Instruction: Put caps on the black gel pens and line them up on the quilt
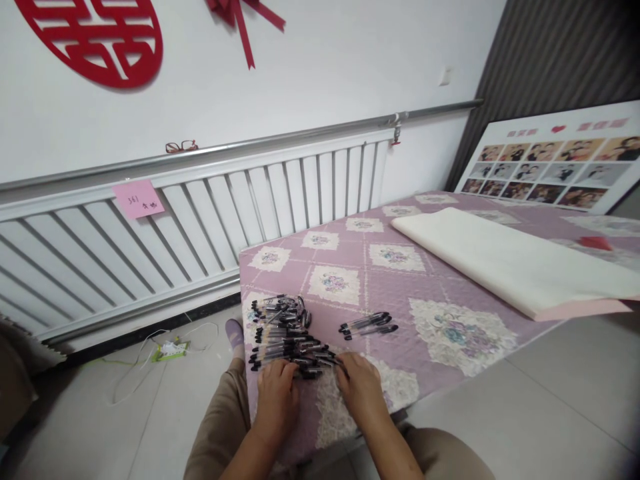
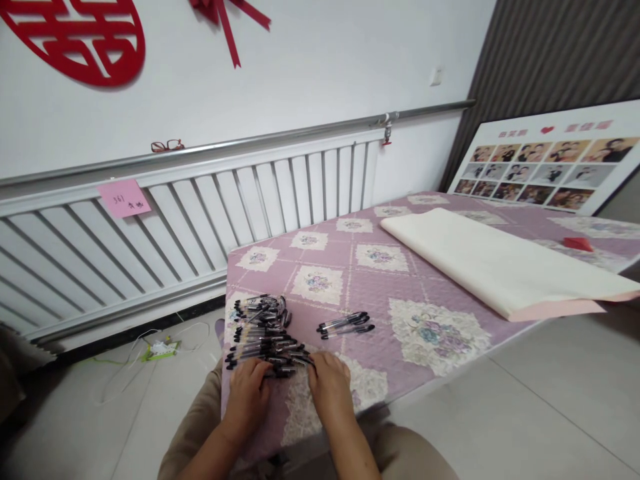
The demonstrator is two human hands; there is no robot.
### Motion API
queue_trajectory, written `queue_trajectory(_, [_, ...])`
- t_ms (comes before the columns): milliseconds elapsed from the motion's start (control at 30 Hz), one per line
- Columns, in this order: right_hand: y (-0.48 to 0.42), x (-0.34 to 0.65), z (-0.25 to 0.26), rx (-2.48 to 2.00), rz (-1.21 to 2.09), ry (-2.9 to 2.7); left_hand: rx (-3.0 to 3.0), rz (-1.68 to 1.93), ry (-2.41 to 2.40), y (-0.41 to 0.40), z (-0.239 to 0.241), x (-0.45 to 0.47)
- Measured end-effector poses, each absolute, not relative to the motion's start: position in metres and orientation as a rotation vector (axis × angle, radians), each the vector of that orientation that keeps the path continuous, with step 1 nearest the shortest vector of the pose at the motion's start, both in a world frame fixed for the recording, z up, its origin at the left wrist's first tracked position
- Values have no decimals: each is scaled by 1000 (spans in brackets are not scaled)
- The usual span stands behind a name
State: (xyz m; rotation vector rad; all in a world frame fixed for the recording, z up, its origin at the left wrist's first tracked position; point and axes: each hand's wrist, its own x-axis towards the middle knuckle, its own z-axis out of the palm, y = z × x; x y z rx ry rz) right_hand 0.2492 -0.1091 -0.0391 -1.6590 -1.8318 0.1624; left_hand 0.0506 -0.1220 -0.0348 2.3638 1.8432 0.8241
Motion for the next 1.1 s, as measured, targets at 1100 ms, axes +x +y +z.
queue_trajectory(1100, [-104,306,-35,-2155,-220,-1696,2507,1059,1555,-125,-27,50])
